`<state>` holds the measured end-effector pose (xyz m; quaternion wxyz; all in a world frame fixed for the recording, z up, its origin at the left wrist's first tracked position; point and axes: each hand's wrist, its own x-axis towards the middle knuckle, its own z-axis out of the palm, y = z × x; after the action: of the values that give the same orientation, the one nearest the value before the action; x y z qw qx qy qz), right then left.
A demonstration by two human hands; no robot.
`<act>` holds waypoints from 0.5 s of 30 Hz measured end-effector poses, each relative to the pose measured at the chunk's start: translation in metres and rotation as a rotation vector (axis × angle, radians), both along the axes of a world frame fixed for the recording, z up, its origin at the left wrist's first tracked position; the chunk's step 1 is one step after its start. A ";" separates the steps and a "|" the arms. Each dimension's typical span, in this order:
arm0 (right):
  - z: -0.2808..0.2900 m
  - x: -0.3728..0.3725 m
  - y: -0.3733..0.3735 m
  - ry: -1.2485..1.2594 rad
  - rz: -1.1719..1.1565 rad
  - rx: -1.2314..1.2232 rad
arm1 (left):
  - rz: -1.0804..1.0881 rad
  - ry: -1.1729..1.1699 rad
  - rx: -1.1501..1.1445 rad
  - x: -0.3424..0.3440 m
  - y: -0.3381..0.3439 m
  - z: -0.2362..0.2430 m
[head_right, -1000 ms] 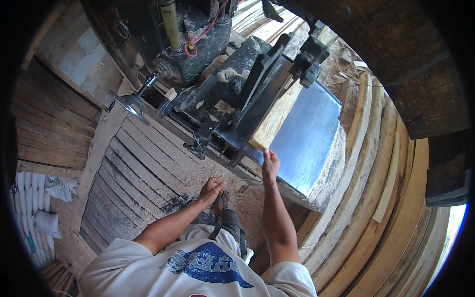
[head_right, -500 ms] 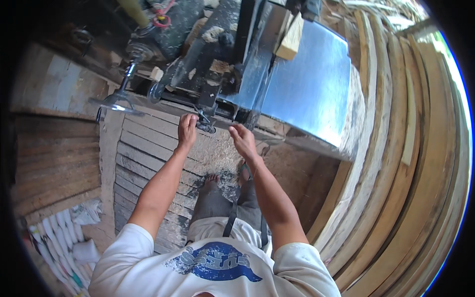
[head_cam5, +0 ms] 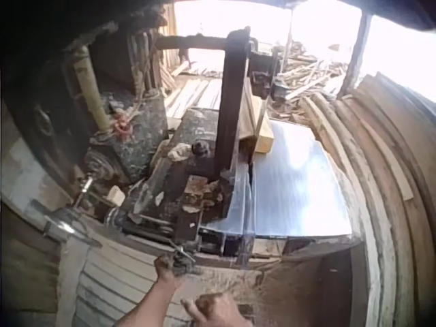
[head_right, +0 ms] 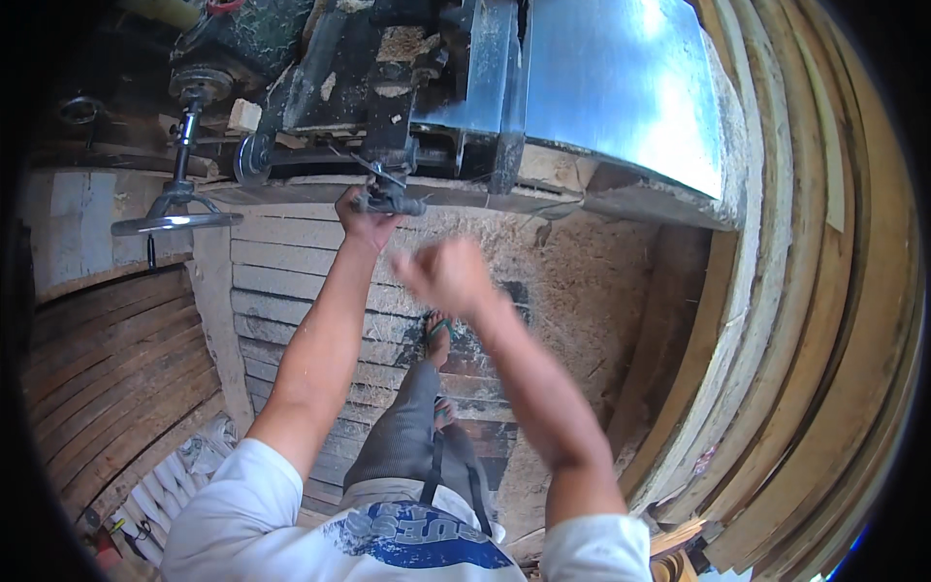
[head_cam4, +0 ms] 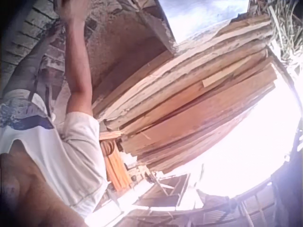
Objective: The person planes a long wooden beam by feeding it through a planing machine, adjusting the machine's tension using a crank, and repeatedly checking the surface of the wood with their hands.
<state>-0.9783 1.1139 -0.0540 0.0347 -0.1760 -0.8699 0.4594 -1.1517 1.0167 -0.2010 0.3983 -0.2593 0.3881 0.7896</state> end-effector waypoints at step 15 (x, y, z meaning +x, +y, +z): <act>-0.046 0.389 -0.200 -0.037 -1.083 -0.106 | -0.467 1.247 -0.807 -0.012 0.033 0.071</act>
<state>-0.5895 0.9143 -0.1003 0.2420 -0.6088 -0.6308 0.4159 -1.1638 1.0495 -0.1301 0.1373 0.1962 0.8424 0.4827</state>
